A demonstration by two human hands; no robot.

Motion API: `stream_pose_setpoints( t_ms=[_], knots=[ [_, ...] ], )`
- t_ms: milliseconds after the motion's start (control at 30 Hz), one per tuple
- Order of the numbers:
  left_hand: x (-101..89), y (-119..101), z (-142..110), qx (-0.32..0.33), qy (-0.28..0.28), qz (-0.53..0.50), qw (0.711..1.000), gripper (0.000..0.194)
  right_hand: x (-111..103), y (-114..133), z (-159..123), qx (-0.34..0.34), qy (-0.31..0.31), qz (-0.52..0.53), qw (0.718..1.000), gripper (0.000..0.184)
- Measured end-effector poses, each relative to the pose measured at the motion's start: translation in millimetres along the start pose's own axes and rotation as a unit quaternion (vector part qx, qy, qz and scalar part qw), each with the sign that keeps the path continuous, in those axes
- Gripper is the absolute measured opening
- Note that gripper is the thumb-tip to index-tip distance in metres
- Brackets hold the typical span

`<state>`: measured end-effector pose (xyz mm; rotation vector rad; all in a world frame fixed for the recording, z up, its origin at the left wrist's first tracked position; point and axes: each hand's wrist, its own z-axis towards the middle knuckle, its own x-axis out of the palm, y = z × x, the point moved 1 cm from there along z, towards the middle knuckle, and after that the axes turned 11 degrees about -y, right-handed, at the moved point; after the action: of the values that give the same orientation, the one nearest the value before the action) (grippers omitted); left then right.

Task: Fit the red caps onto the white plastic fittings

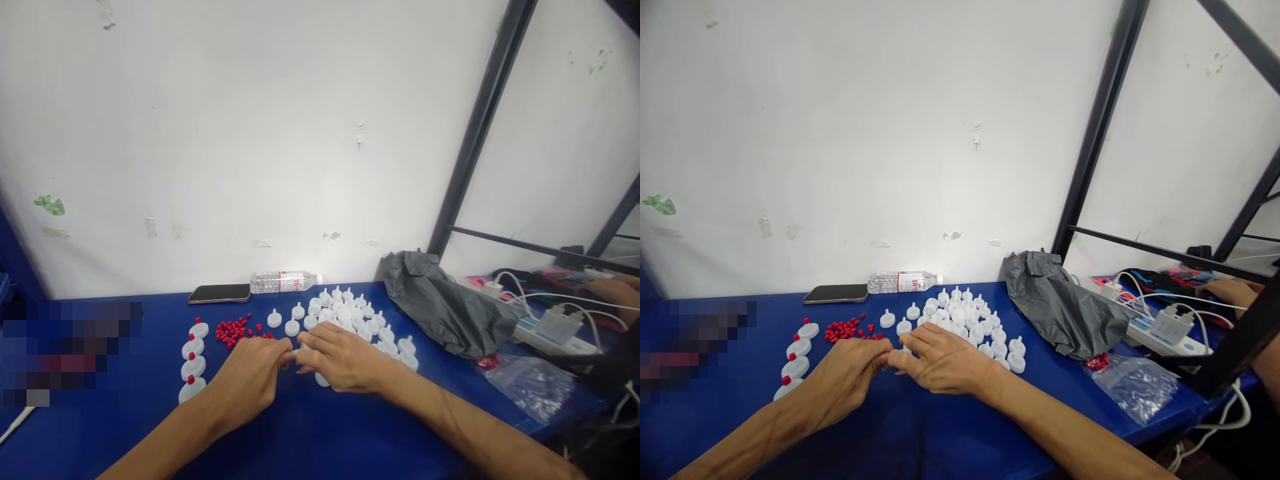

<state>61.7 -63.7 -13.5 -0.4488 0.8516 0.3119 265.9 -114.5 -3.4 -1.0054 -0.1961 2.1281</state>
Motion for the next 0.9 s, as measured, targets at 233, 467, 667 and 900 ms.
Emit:
stream_pose_setpoints(
  t_ms=[233, 467, 667, 900],
  knots=[
    [0.9, 3.9, 1.1, -0.011, 0.017, 0.02, 1.0, 0.024, 1.3, 1.3, 2.8, 0.018, 0.015, -0.001, 1.0, 0.02],
    [-7.3, -0.5, 13.3, -0.005, -0.036, -0.023, 0.999, 0.029, 0.5, -9.0, 4.7, 0.079, 0.02, 0.04, 0.996, 0.026],
    [-20.2, -3.0, 14.5, -0.004, -0.077, -0.029, 0.997, 0.026, -11.4, -9.5, 11.4, 0.131, 0.0, 0.038, 0.991, 0.036],
    [-41.5, 15.6, 14.2, 0.017, 0.094, 0.18, 0.979, 0.025, -15.8, -12.3, 15.6, 0.197, 0.091, 0.025, 0.976, 0.031]
  ],
)
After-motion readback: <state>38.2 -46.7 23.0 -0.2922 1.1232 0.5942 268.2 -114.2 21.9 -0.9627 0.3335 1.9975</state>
